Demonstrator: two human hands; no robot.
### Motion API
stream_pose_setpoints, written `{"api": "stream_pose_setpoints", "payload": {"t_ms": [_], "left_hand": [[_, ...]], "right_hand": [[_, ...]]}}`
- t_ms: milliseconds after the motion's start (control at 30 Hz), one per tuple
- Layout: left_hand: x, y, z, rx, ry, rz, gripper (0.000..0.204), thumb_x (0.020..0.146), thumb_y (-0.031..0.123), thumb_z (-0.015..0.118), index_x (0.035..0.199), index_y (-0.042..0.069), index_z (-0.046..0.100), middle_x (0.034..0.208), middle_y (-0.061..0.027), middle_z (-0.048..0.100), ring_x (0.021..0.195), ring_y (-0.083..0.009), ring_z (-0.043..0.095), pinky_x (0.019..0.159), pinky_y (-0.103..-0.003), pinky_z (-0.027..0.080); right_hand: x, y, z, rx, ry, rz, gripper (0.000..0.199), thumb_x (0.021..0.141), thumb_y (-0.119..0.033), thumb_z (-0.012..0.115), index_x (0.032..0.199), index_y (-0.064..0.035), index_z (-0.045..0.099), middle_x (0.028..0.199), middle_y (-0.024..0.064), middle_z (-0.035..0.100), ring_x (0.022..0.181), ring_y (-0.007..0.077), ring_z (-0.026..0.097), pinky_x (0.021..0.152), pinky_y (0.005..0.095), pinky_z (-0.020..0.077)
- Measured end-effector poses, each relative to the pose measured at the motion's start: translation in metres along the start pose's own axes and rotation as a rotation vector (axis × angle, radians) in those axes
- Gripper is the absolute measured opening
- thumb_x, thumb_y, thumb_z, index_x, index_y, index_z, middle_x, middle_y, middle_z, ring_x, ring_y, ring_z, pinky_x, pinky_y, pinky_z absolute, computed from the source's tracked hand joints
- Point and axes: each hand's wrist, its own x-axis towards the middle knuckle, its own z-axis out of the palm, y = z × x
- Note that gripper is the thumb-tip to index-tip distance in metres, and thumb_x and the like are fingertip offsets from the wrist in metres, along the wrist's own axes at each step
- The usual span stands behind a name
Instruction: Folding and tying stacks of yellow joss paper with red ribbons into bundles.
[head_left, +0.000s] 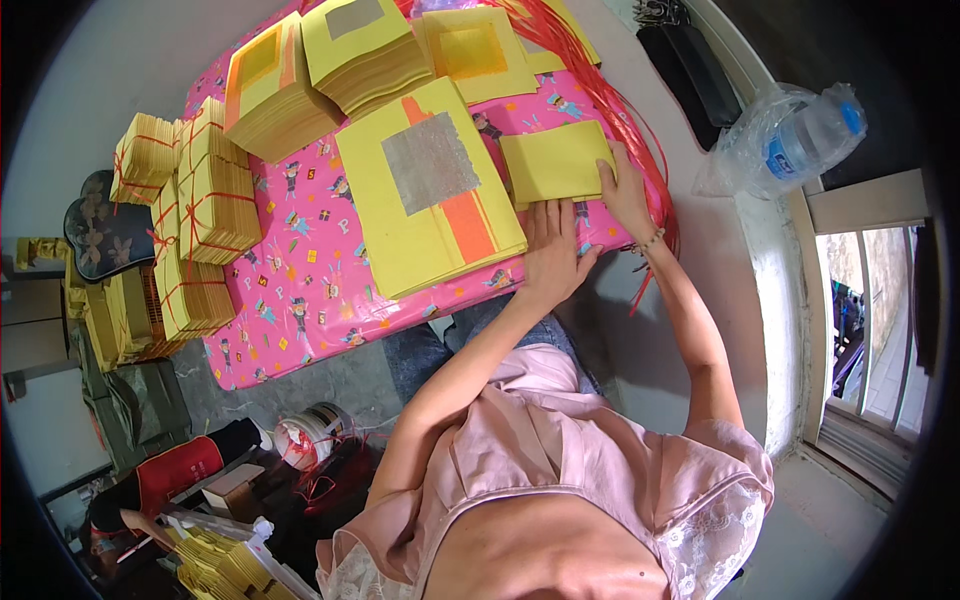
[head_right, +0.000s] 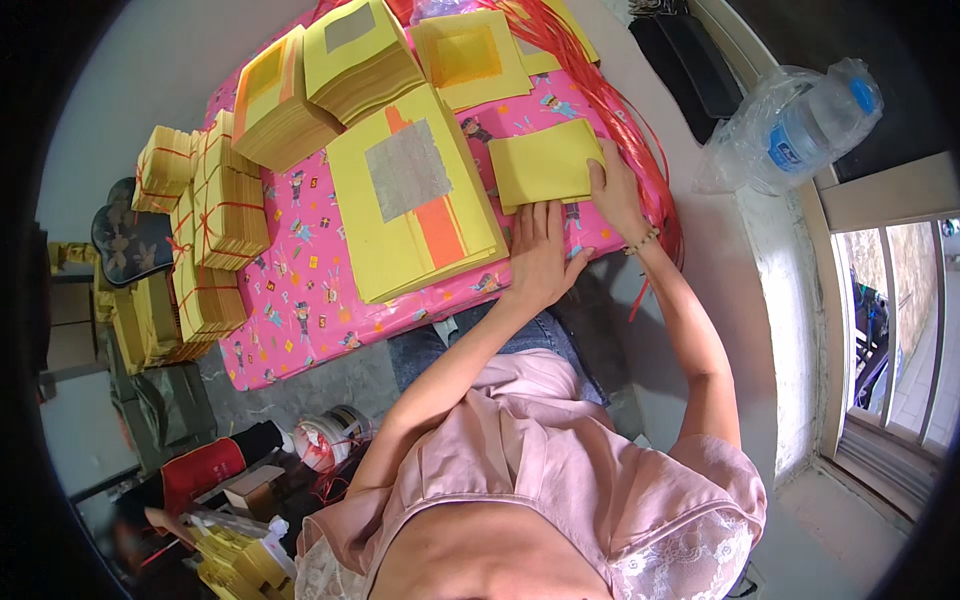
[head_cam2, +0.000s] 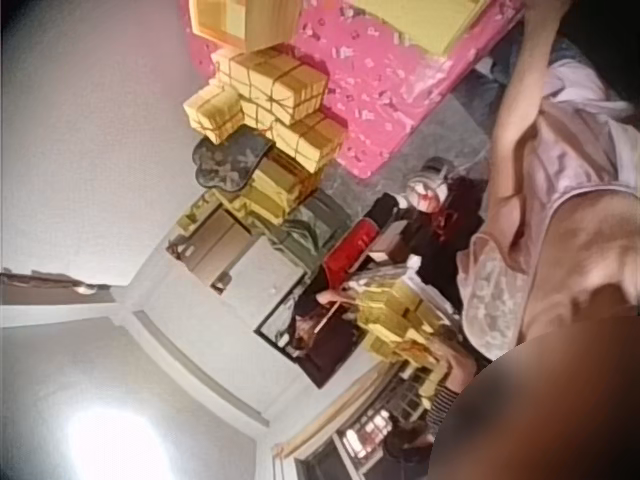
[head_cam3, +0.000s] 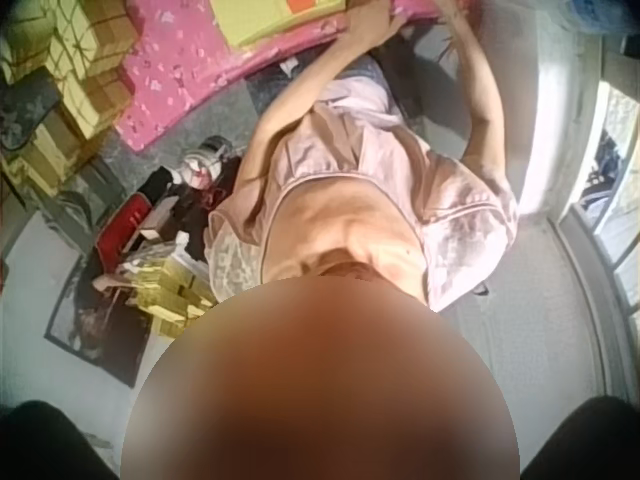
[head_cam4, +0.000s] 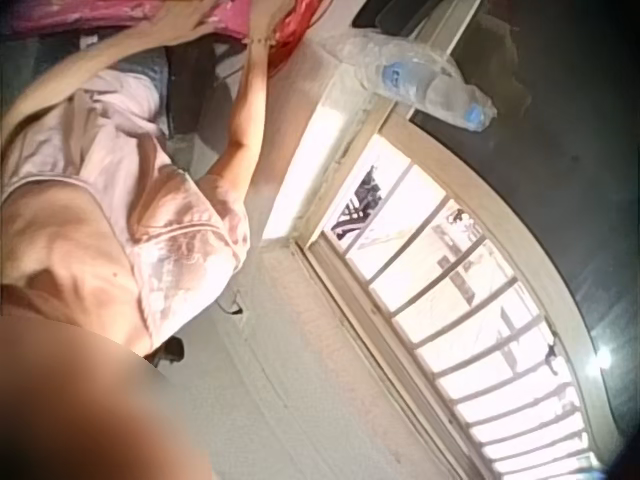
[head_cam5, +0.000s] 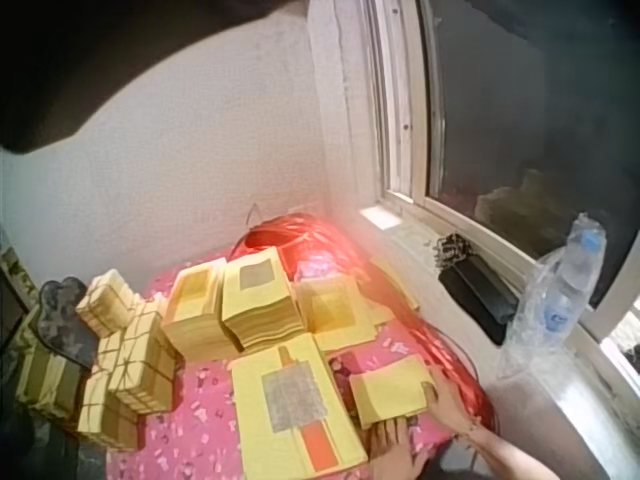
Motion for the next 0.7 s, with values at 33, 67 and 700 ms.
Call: {"api": "stream_pose_setpoints", "payload": {"t_ms": [33, 67, 700], "left_hand": [[0.0, 0.0, -0.001, -0.011, 0.03, 0.008, 0.087, 0.085, 0.039, 0.07, 0.146, -0.009, 0.03, 0.146, -0.0289, 0.034, 0.137, -0.0464, 0.031, 0.116, -0.055, 0.025], [-0.002, 0.0, -0.001, -0.013, 0.028, 0.011, 0.087, 0.085, 0.039, 0.07, 0.146, -0.009, 0.03, 0.146, -0.0289, 0.034, 0.137, -0.0464, 0.031, 0.116, -0.055, 0.025], [0.002, 0.001, -0.008, 0.121, -0.028, -0.005, 0.079, 0.087, 0.041, 0.067, 0.144, -0.005, 0.038, 0.149, -0.0271, 0.033, 0.14, -0.0511, 0.024, 0.114, -0.065, 0.018]], "right_hand": [[0.0, 0.0, -0.001, 0.006, -0.013, 0.0, 0.03, 0.097, -0.01, 0.052, 0.125, -0.0032, 0.047, 0.101, 0.0294, 0.064, 0.096, 0.0497, 0.062, 0.076, 0.053, 0.0498], [0.001, 0.001, -0.001, 0.003, -0.01, 0.002, 0.03, 0.097, -0.01, 0.052, 0.125, -0.0032, 0.047, 0.101, 0.0294, 0.064, 0.096, 0.0497, 0.062, 0.076, 0.053, 0.0498], [-0.008, -0.016, -0.012, -0.45, 0.083, -0.057, 0.04, 0.093, -0.017, 0.062, 0.129, -0.0034, 0.051, 0.113, 0.0239, 0.061, 0.103, 0.0434, 0.059, 0.086, 0.05, 0.0477]]}}
